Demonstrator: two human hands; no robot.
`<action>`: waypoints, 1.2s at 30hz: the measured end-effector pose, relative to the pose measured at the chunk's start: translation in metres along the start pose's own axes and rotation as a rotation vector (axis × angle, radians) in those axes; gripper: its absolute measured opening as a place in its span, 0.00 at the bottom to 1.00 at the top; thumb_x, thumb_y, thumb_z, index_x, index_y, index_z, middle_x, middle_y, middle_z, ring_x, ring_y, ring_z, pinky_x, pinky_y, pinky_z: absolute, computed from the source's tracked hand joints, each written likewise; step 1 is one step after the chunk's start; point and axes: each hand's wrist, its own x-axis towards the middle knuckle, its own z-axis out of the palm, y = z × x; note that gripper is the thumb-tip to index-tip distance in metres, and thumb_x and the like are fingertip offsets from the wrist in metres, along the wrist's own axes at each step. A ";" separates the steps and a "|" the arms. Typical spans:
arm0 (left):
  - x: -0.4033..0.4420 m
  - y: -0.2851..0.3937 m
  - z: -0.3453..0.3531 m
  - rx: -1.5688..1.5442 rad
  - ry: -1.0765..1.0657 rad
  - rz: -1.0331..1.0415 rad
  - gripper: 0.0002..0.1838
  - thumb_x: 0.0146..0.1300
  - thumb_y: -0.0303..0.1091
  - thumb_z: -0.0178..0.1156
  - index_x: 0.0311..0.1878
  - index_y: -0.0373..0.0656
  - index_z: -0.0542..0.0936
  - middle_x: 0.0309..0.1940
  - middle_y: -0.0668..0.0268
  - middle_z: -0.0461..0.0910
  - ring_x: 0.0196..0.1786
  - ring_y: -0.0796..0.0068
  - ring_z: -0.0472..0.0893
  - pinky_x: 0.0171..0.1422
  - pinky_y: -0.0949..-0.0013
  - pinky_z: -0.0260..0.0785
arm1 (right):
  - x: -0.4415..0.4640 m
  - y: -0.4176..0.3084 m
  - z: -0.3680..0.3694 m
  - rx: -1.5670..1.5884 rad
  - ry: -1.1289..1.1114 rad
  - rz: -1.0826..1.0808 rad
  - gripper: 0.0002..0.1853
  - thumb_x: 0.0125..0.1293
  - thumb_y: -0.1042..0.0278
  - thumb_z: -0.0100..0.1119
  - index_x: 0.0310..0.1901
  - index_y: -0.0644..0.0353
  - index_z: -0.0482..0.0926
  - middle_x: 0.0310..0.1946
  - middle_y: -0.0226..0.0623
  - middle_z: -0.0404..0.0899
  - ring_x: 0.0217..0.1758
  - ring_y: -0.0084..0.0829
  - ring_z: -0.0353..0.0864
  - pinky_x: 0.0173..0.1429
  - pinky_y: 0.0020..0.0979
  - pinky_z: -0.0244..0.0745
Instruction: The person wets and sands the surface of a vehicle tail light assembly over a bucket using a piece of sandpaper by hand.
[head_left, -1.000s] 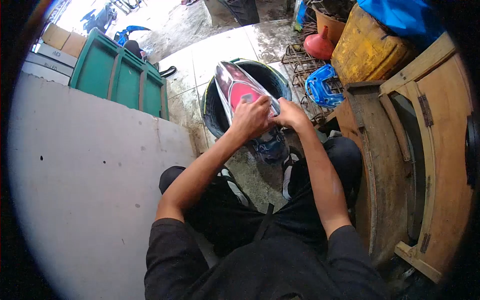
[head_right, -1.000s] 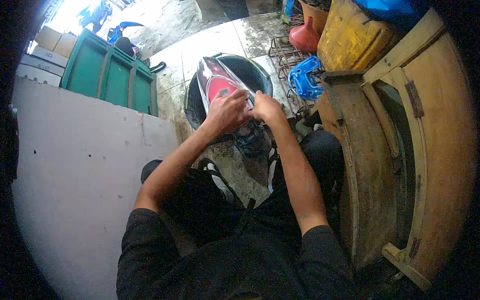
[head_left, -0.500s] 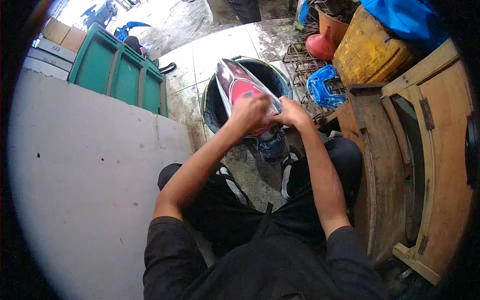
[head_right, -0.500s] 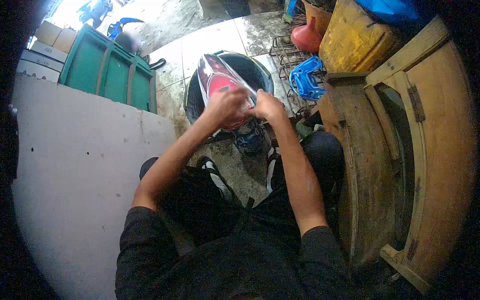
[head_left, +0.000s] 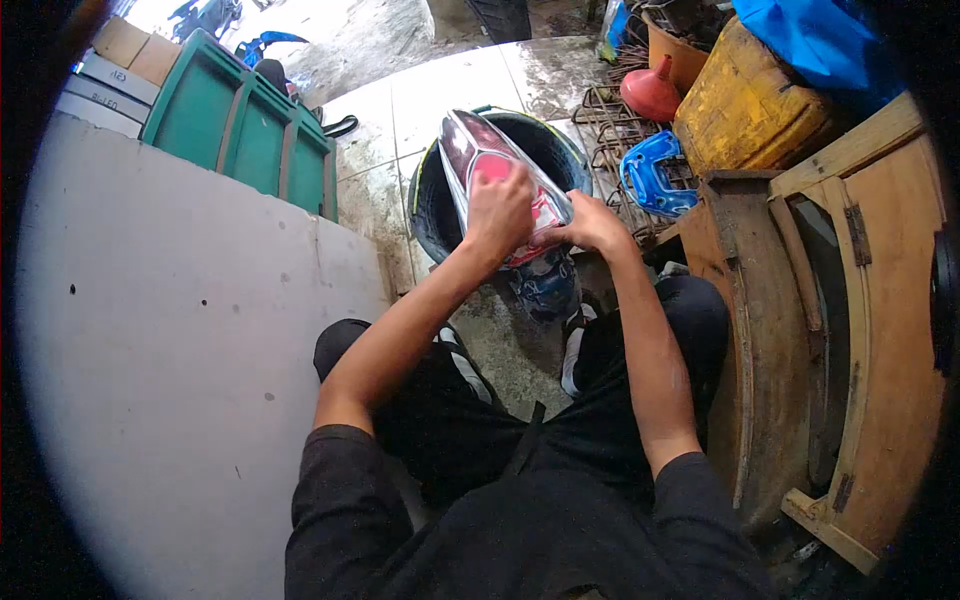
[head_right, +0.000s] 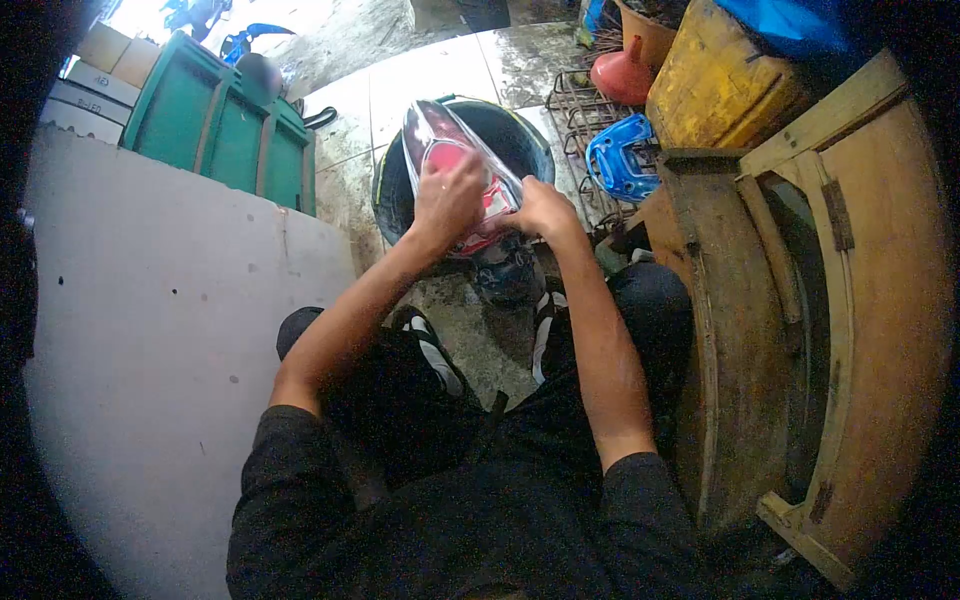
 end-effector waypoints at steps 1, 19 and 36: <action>-0.005 0.004 -0.003 -0.100 -0.018 0.093 0.11 0.58 0.37 0.60 0.40 0.40 0.82 0.41 0.63 0.81 0.36 0.62 0.86 0.51 0.53 0.69 | 0.003 0.000 0.001 0.025 -0.012 0.026 0.52 0.34 0.32 0.82 0.51 0.69 0.75 0.52 0.59 0.81 0.58 0.53 0.81 0.60 0.45 0.76; -0.008 -0.009 -0.005 -0.335 -0.052 0.175 0.16 0.61 0.36 0.59 0.50 0.40 0.82 0.49 0.64 0.83 0.40 0.62 0.87 0.50 0.55 0.73 | 0.008 0.006 0.004 -0.006 0.023 -0.033 0.54 0.32 0.29 0.81 0.51 0.71 0.75 0.49 0.57 0.83 0.54 0.51 0.83 0.58 0.44 0.77; -0.002 -0.016 0.003 -0.118 -0.128 0.284 0.22 0.62 0.33 0.58 0.60 0.42 0.78 0.61 0.64 0.79 0.47 0.64 0.86 0.54 0.55 0.76 | 0.011 0.008 0.004 -0.013 0.025 -0.022 0.54 0.32 0.28 0.81 0.50 0.72 0.76 0.48 0.58 0.83 0.54 0.51 0.84 0.57 0.44 0.77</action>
